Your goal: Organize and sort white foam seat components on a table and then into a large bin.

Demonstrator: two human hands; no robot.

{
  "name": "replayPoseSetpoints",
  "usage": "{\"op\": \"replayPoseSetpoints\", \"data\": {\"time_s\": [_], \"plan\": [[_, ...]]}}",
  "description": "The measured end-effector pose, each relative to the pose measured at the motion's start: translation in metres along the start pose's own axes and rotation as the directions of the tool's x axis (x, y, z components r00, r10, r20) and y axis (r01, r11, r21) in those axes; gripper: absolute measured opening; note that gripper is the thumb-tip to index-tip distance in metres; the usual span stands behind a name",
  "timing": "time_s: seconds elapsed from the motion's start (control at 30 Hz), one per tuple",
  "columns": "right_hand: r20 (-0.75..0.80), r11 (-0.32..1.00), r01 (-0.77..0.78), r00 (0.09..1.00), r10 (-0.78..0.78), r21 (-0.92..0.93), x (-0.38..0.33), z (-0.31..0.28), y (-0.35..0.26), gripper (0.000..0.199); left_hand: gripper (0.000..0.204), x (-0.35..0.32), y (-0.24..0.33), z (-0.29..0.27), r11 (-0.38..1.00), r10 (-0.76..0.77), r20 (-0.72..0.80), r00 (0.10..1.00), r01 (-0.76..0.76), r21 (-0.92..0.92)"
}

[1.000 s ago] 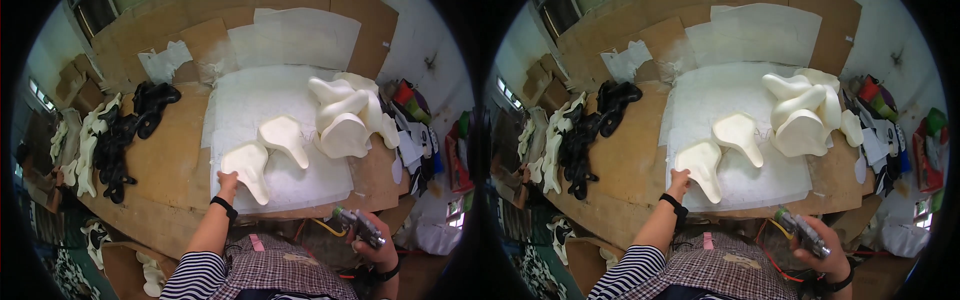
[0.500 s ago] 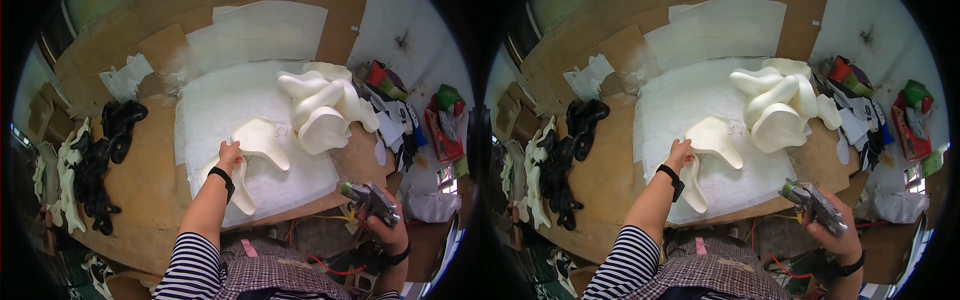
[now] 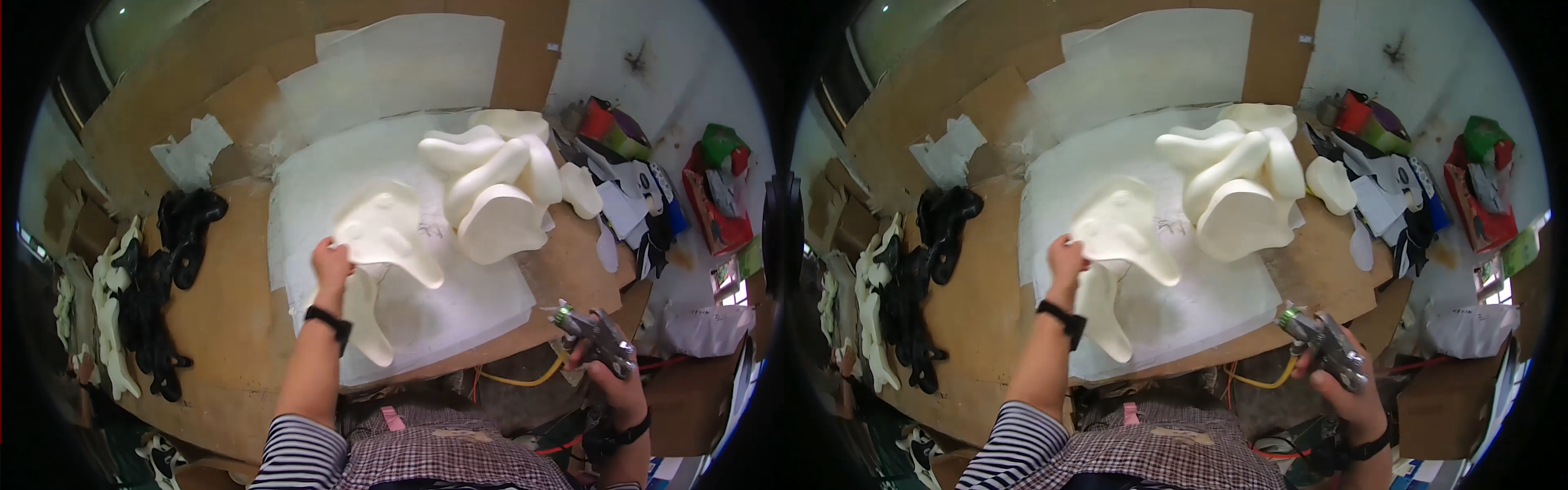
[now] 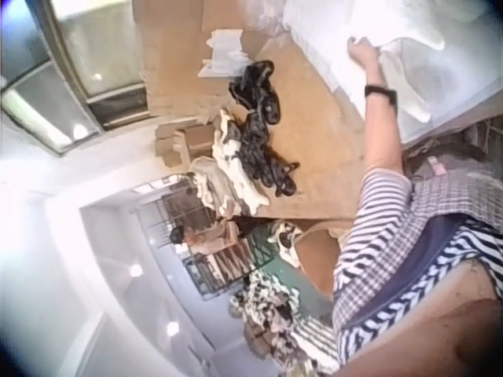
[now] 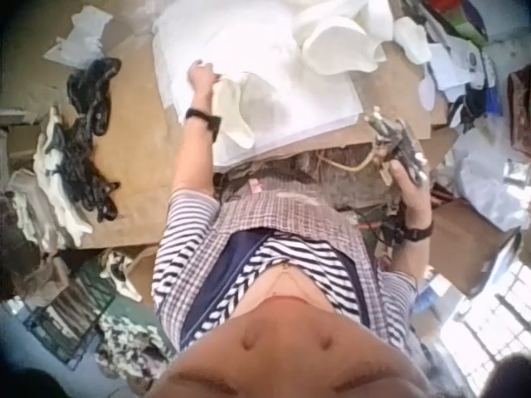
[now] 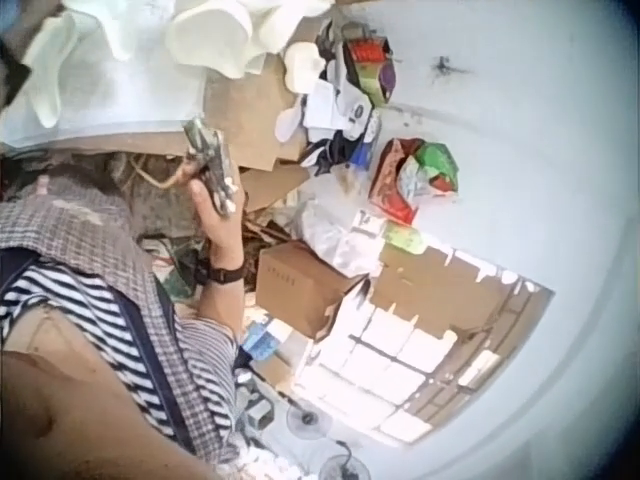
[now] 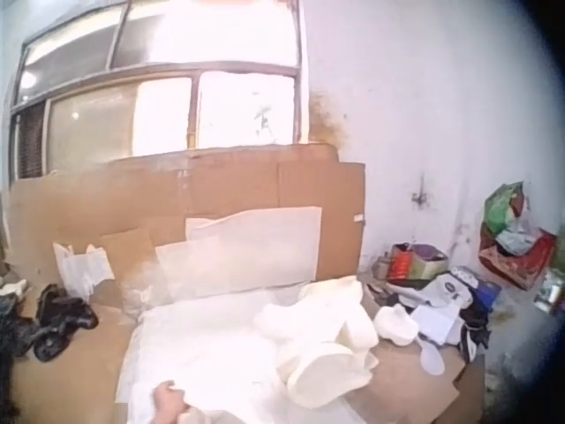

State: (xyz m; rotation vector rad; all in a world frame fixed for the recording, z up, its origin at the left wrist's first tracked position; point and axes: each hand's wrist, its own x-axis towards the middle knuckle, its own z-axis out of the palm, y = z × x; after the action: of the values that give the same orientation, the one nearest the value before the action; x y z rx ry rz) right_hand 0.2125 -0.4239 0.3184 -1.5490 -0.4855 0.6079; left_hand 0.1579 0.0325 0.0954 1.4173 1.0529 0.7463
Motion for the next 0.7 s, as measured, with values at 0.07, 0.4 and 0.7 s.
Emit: {"op": "replayPoseSetpoints", "data": {"time_s": [0.07,0.4,0.7], "plan": [[0.051,1.000,-0.017,0.999,0.016,0.016,0.009,-0.022,0.012,0.069,0.025,-0.014,0.028,-0.031,0.997,0.032,0.023,0.999,-0.034,0.071],[0.226,0.996,-0.011,0.974,0.032,-0.093,0.058,-0.126,0.047,0.058,0.046,-0.051,-0.001,-0.076,0.381,0.496,-0.036,0.867,-0.181,0.907],[0.277,0.993,-0.047,0.958,0.076,-0.109,0.064,-0.178,0.046,0.059,0.046,-0.118,0.132,0.266,0.140,0.507,0.641,0.576,-0.789,0.598]]}}
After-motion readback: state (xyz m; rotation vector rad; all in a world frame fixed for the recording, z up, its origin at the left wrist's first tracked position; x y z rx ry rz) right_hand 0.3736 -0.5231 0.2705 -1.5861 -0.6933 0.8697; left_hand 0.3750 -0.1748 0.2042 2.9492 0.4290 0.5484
